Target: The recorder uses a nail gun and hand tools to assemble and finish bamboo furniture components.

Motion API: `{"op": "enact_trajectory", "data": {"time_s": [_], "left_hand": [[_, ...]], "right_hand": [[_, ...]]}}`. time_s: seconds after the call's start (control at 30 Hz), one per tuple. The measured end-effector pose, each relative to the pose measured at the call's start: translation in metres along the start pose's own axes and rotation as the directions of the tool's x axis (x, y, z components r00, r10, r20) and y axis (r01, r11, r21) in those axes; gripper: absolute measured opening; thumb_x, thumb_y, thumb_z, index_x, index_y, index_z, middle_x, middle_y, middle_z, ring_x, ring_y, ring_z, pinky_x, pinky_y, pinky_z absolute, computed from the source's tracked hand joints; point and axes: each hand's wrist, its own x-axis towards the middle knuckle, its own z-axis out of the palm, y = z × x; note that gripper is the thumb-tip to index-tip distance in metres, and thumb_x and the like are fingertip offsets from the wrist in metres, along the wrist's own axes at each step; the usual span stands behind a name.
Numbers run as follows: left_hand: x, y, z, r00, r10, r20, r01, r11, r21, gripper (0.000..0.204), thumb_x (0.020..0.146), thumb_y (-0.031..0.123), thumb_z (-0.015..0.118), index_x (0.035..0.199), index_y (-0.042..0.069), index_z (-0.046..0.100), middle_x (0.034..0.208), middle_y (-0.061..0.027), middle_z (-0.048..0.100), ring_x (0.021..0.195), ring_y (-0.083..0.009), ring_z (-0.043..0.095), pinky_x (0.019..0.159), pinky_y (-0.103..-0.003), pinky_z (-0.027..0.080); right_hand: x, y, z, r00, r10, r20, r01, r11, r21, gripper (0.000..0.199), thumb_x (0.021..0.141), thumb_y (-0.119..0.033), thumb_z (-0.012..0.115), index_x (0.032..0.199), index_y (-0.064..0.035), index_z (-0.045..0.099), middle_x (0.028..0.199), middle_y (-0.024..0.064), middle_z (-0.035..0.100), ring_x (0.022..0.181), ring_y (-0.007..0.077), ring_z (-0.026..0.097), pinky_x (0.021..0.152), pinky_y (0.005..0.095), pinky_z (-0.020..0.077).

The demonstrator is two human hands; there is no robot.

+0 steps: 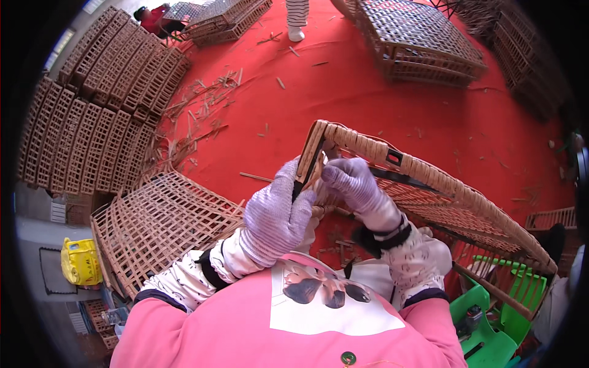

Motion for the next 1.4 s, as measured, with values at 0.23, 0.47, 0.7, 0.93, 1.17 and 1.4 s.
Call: {"op": "enact_trajectory", "data": {"time_s": [0.23, 0.47, 0.7, 0.93, 1.17, 1.4], "left_hand": [[-0.005, -0.008, -0.001, 0.999, 0.018, -0.027, -0.017, 0.999, 0.039, 0.051, 0.081, 0.015, 0.056, 0.126, -0.002, 0.038, 0.083, -0.0222, 0.061, 0.065, -0.0380, 0.061, 0.055, -0.043, 0.049], [-0.003, -0.012, 0.003, 0.996, 0.054, -0.074, -0.055, 0.998, -0.012, 0.040, 0.085, 0.015, 0.054, 0.121, 0.001, 0.043, 0.087, -0.0228, 0.061, 0.079, -0.0410, 0.059, 0.063, -0.043, 0.048], [-0.003, -0.016, 0.002, 0.995, 0.073, -0.064, -0.075, 0.997, -0.026, 0.044, 0.085, 0.017, 0.054, 0.124, 0.003, 0.041, 0.089, -0.0219, 0.061, 0.077, -0.0404, 0.060, 0.062, -0.046, 0.048], [-0.005, -0.011, 0.002, 0.989, 0.093, -0.119, -0.094, 0.996, -0.005, 0.046, 0.084, 0.022, 0.056, 0.116, -0.008, 0.043, 0.057, -0.0151, 0.056, 0.046, -0.0295, 0.057, 0.042, -0.039, 0.044], [-0.012, -0.008, -0.009, 0.999, -0.033, -0.043, 0.034, 0.999, 0.008, 0.053, 0.082, 0.015, 0.055, 0.129, -0.002, 0.036, 0.096, -0.0254, 0.059, 0.074, -0.0399, 0.060, 0.062, -0.044, 0.050], [-0.001, 0.000, -0.001, 0.997, -0.044, 0.069, 0.046, 0.999, -0.026, 0.042, 0.081, 0.014, 0.057, 0.118, -0.003, 0.043, 0.089, -0.0239, 0.059, 0.076, -0.0392, 0.059, 0.063, -0.043, 0.050]], "right_hand": [[-0.034, -0.090, 0.033, 0.970, -0.075, -0.233, -0.197, 0.324, -0.925, 0.034, 0.084, -0.033, 0.059, 0.070, -0.0019, 0.059, 0.056, 0.0144, 0.055, 0.052, 0.0305, 0.058, 0.049, 0.0402, 0.0432], [-0.062, -0.090, 0.035, 0.958, -0.036, -0.285, -0.272, 0.199, -0.941, 0.024, 0.088, -0.029, 0.049, 0.085, -0.0051, 0.052, 0.071, 0.0192, 0.061, 0.070, 0.0366, 0.060, 0.062, 0.0462, 0.0466], [-0.051, -0.138, 0.042, 0.928, -0.296, 0.228, 0.061, -0.481, -0.875, 0.026, 0.075, -0.010, 0.057, 0.101, -0.0131, 0.058, 0.071, 0.0044, 0.051, 0.064, 0.0234, 0.054, 0.057, 0.0370, 0.0407], [-0.034, -0.159, 0.056, 0.952, -0.077, 0.295, 0.113, -0.811, -0.575, 0.022, 0.080, -0.019, 0.053, 0.100, -0.0108, 0.057, 0.072, 0.0005, 0.046, 0.067, 0.0162, 0.049, 0.064, 0.0323, 0.0372], [-0.006, -0.160, 0.069, 0.979, -0.020, 0.201, 0.108, -0.788, -0.606, 0.015, 0.079, -0.022, 0.055, 0.084, -0.0081, 0.056, 0.068, 0.0022, 0.047, 0.066, 0.0171, 0.050, 0.059, 0.0319, 0.0401], [0.020, -0.186, 0.082, 0.882, 0.214, 0.419, 0.394, -0.824, -0.408, 0.014, 0.072, -0.013, 0.057, 0.069, -0.0002, 0.059, 0.074, 0.0154, 0.053, 0.067, 0.0246, 0.057, 0.052, 0.0348, 0.0476]]}}
